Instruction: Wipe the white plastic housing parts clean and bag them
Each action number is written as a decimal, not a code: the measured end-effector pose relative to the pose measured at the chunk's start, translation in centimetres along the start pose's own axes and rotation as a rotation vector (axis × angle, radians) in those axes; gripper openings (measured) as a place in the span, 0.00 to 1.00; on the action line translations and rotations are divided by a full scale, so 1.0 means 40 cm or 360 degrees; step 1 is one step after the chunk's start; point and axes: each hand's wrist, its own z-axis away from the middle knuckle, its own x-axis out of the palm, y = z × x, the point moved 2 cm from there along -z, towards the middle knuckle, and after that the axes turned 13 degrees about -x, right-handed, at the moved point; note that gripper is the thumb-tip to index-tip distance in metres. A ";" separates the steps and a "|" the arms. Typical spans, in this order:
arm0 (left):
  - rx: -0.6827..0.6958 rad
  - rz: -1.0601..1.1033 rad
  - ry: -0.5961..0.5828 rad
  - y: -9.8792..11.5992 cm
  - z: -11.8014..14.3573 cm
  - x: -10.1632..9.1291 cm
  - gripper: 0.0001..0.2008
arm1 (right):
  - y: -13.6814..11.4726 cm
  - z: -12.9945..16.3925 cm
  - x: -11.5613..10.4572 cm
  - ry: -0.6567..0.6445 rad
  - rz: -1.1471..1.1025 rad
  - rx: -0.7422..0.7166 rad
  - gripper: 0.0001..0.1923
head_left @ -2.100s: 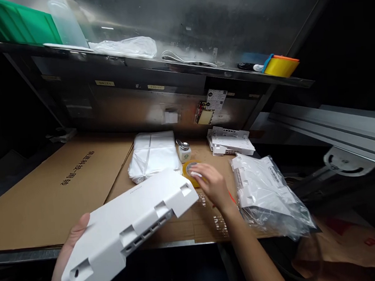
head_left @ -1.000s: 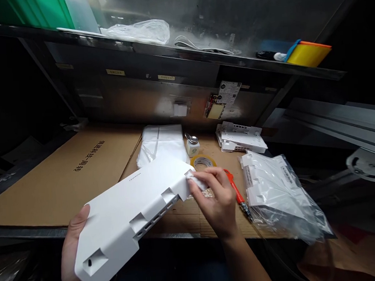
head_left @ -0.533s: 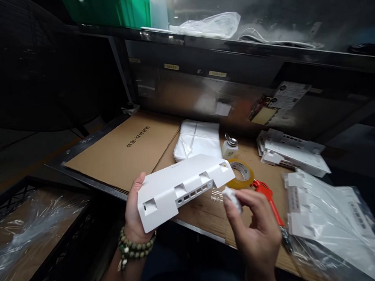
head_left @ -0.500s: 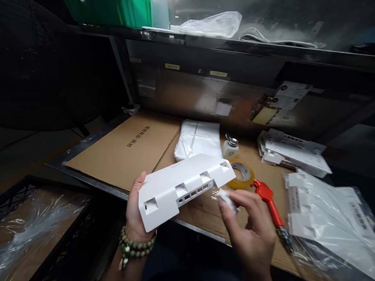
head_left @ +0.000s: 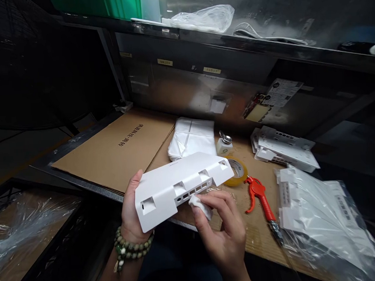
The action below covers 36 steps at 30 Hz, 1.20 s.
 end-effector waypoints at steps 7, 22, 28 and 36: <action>0.0739 -0.0071 0.0360 -0.031 0.016 0.100 0.26 | -0.004 0.017 0.000 0.0031 -0.0100 0.0069 0.12; 0.0967 -0.0032 0.0634 0.002 0.070 0.073 0.21 | 0.460 -0.156 -0.148 -0.0115 0.0926 0.0476 0.18; 0.0870 0.0184 0.0913 0.016 0.086 0.099 0.12 | 0.544 -0.327 -0.090 -0.0581 0.1193 0.0498 0.13; 0.0931 0.0226 0.0833 0.036 0.101 0.073 0.13 | 0.547 -0.387 -0.054 -0.1003 0.1385 0.0509 0.14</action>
